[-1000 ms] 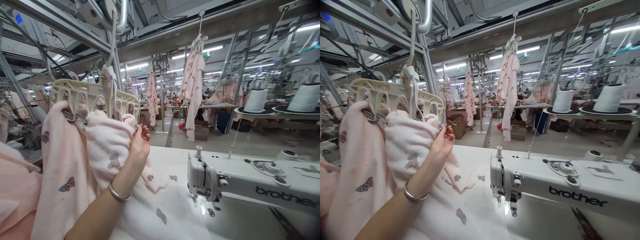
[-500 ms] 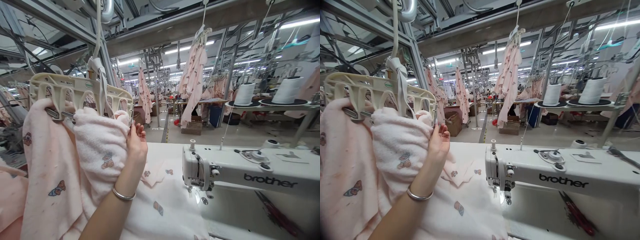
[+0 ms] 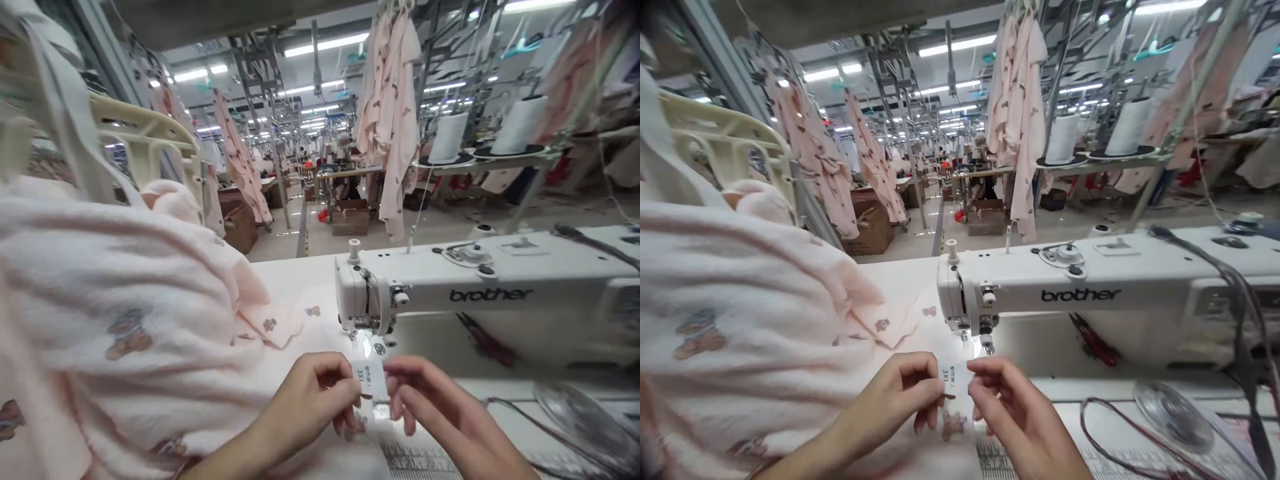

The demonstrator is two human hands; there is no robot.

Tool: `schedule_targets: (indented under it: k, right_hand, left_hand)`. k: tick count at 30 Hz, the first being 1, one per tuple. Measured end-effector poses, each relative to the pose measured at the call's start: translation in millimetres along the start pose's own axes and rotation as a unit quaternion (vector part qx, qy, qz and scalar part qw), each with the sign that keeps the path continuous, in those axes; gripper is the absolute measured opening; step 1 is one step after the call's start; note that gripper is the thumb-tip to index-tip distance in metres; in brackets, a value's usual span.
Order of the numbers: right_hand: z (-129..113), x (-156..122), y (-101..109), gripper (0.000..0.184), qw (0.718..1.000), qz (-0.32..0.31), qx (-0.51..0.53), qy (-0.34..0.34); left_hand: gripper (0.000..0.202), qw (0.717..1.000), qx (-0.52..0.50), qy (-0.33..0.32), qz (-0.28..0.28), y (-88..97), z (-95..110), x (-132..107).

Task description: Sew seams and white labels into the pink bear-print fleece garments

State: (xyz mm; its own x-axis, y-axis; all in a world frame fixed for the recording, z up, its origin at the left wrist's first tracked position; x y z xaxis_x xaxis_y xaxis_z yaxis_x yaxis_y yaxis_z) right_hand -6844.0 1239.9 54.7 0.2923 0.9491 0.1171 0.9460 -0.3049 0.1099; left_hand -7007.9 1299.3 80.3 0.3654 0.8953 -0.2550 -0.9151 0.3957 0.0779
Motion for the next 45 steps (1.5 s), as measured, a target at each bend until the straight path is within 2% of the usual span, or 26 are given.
schedule_targets:
  k: [3, 7, 10, 14, 18, 20, 22, 25, 27, 28, 30, 33, 35, 38, 40, 42, 45]
  right_hand:
    - [-8.6, 9.2, -15.3, 0.035, 0.998, -0.008, 0.012, -0.062]
    - [3.0, 9.2, -23.3, 0.033, 0.998, -0.022, -0.008, -0.058]
    - [10.7, 6.1, -22.6, 0.034, 0.998, -0.023, -0.009, -0.06]
    - [11.2, 4.8, -23.2, 0.032, 0.997, -0.025, -0.002, -0.071]
    - [12.5, 4.4, -21.1, 0.032, 0.997, -0.028, -0.031, -0.061]
    - [18.5, 1.5, -19.3, 0.028, 0.997, -0.019, -0.075, -0.025]
    - [27.1, -4.5, -18.7, 0.019, 0.988, 0.016, -0.135, 0.066]
    - [46.2, -21.1, -27.7, 0.015, 0.935, 0.028, -0.252, 0.246]
    - [62.1, -30.7, -34.5, 0.019, 0.895, 0.014, -0.313, 0.319]
    - [69.2, -33.2, -35.8, 0.02, 0.883, 0.011, -0.331, 0.333]
    - [78.1, -33.8, -34.2, 0.017, 0.877, 0.014, -0.338, 0.342]
    - [80.2, -27.7, -30.4, 0.009, 0.887, -0.002, -0.325, 0.329]
    - [76.7, -21.8, -30.6, 0.003, 0.897, -0.007, -0.313, 0.313]
    - [72.0, -13.9, -35.0, 0.015, 0.908, 0.006, -0.305, 0.285]
    - [71.0, -10.8, -37.5, 0.018, 0.906, 0.026, -0.313, 0.283]
    - [72.5, -9.7, -37.8, 0.016, 0.899, 0.043, -0.328, 0.287]
    - [77.0, -10.3, -33.9, 0.011, 0.89, 0.067, -0.348, 0.287]
  left_hand:
    - [0.025, 1.0, 0.022, -0.01, -0.016, -4.9, -5.3, 1.0]
    - [0.024, 0.998, 0.042, -0.052, 0.016, 0.0, -5.0, 4.7]
    - [0.024, 0.999, 0.016, -0.031, 0.031, 2.7, -7.4, 6.8]
    - [0.026, 1.0, 0.003, -0.004, 0.024, -0.2, -12.0, 9.9]
    - [0.026, 0.999, 0.031, 0.003, 0.027, 1.3, -14.8, 12.4]
    - [0.024, 0.996, 0.077, -0.022, 0.041, 8.4, -8.6, 13.5]
    - [0.02, 0.979, 0.167, -0.085, 0.077, 18.8, 4.9, 15.6]
    - [0.014, 0.918, 0.337, -0.177, 0.111, 25.3, 21.9, 22.9]
    - [0.01, 0.881, 0.415, -0.2, 0.102, 19.8, 18.1, 33.9]
    - [0.01, 0.869, 0.437, -0.209, 0.095, 15.7, 11.6, 41.1]
    - [0.012, 0.86, 0.447, -0.234, 0.08, 8.4, -7.1, 57.3]
    - [0.013, 0.868, 0.424, -0.253, 0.057, 8.1, -35.3, 78.9]
    - [0.011, 0.875, 0.415, -0.245, 0.049, 13.5, -44.2, 86.3]
    - [0.008, 0.879, 0.414, -0.233, 0.041, 17.3, -38.2, 84.6]
    - [0.006, 0.884, 0.406, -0.224, 0.061, 16.3, -27.9, 79.2]
    - [0.01, 0.907, 0.373, -0.178, 0.085, 14.2, -24.0, 75.3]
    - [0.017, 0.962, 0.264, -0.023, 0.061, 7.3, -41.3, 75.0]
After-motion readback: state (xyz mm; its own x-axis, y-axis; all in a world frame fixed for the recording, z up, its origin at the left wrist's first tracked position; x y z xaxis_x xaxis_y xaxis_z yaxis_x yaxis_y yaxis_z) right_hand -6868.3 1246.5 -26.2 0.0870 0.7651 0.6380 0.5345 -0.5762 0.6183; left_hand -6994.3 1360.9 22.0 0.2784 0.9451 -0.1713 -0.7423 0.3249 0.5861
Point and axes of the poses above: each hand's wrist, its own x-axis towards the middle knuckle, its own y-axis out of the back of the hand, z = x × y, the point moved 4 cm from there along x, towards the middle knuckle, and after that the axes turned 15 degrees about z, right-handed, at the moved point
